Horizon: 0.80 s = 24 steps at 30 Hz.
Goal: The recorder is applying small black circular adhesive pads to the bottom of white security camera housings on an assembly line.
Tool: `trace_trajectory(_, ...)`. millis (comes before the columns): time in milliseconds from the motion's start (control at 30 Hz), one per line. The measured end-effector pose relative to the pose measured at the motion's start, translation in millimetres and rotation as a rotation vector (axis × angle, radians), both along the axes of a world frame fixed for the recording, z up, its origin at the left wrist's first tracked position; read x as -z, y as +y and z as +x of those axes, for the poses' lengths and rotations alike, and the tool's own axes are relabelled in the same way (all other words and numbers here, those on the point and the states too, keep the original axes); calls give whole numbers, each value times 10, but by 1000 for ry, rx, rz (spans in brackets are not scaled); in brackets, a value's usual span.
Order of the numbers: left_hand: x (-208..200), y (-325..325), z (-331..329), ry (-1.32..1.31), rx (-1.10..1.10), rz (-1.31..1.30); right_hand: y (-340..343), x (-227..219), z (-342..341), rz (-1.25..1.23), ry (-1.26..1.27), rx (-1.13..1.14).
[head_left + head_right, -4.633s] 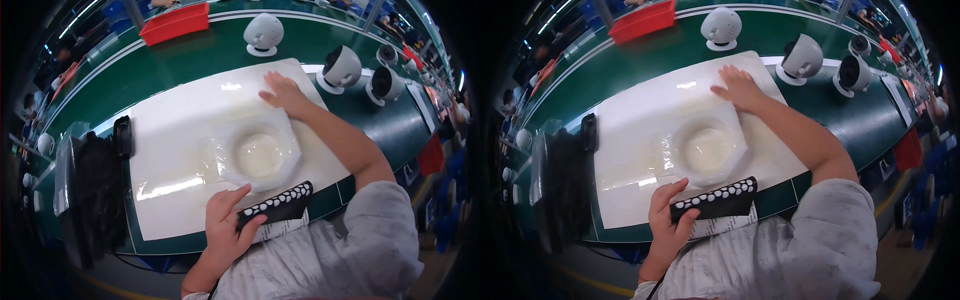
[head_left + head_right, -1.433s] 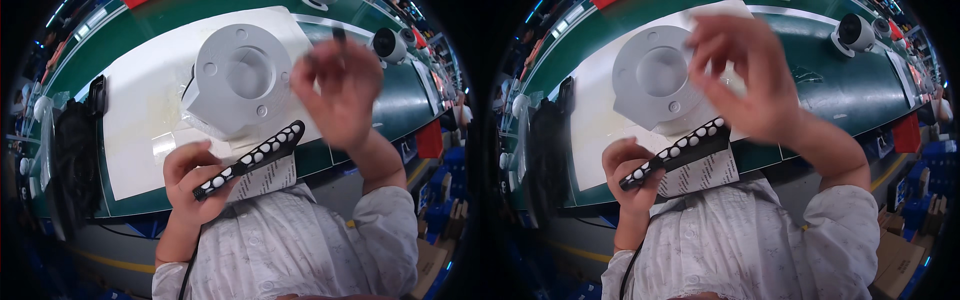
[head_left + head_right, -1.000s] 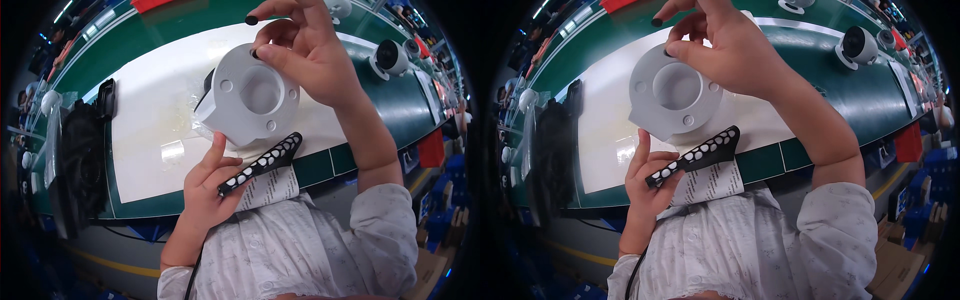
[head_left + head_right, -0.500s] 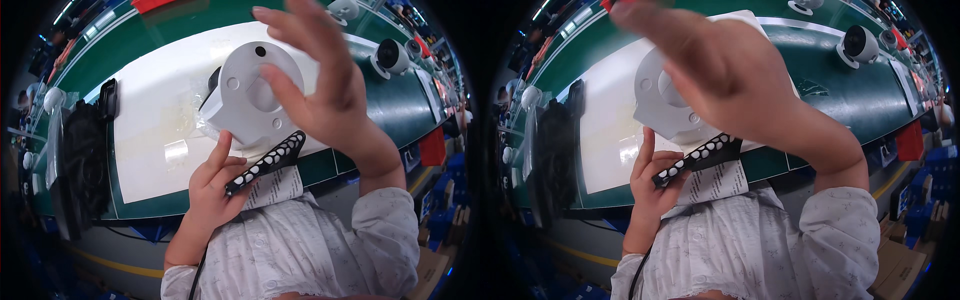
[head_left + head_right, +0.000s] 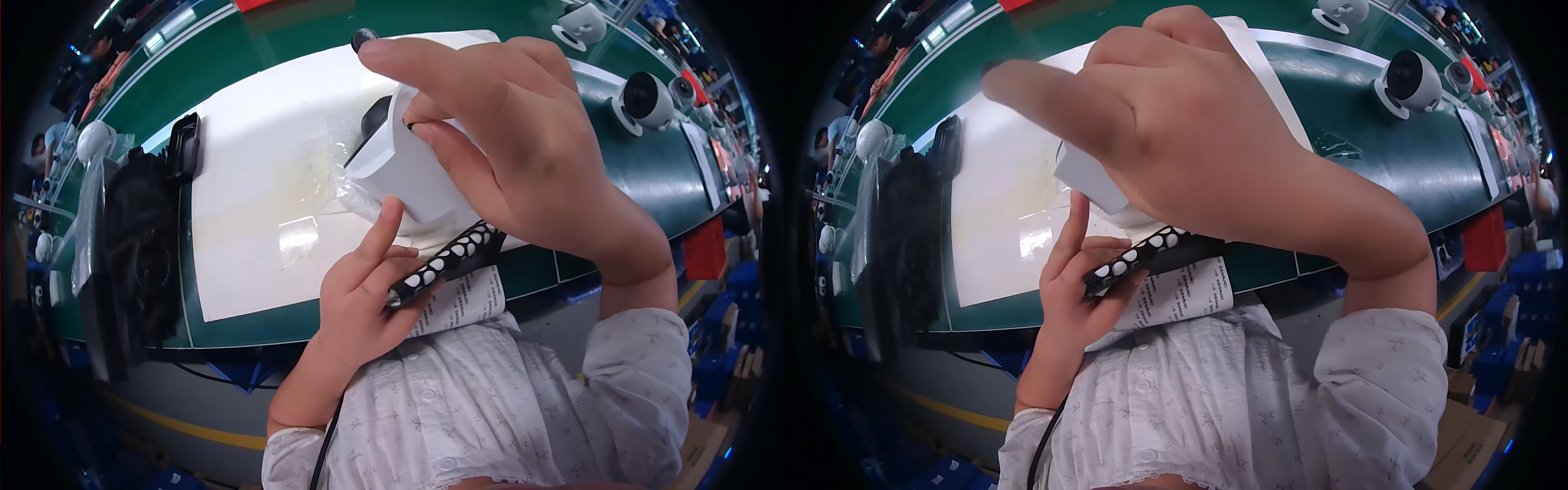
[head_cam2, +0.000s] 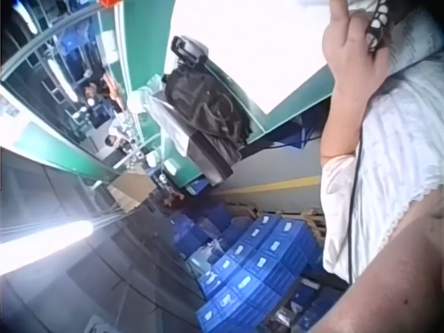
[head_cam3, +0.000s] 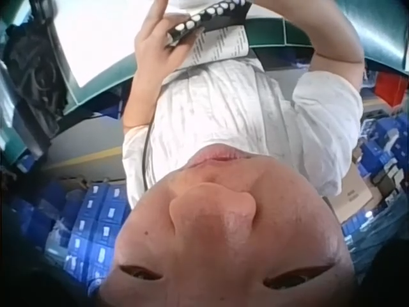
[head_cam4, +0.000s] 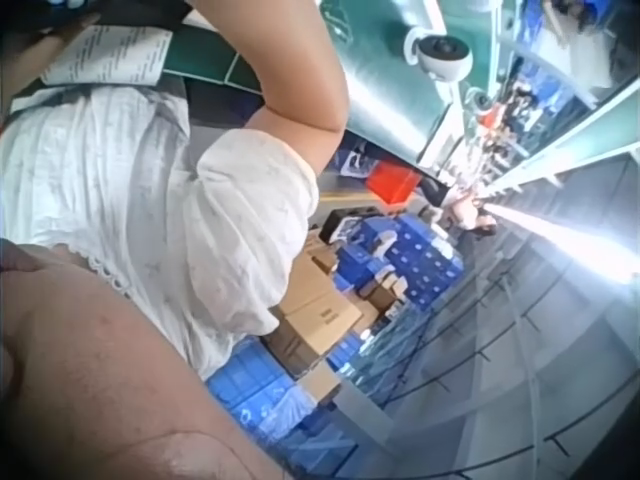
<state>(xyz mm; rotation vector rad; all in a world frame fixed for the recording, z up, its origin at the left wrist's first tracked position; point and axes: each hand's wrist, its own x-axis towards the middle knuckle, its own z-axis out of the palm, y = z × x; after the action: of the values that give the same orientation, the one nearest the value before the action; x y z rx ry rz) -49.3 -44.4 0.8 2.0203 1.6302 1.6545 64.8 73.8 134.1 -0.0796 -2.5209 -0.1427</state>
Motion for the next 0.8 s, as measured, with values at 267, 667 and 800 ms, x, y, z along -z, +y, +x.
trace_trajectory(267,1,-6,-5,-13,15,-3,103,153,-20,122,98,-53)
trace_trajectory(667,4,-20,-2,-10,14,-49,238,280,50,118,137,-125)
trace_trajectory(800,-42,-23,17,-19,5,-46,42,298,77,71,74,-57)
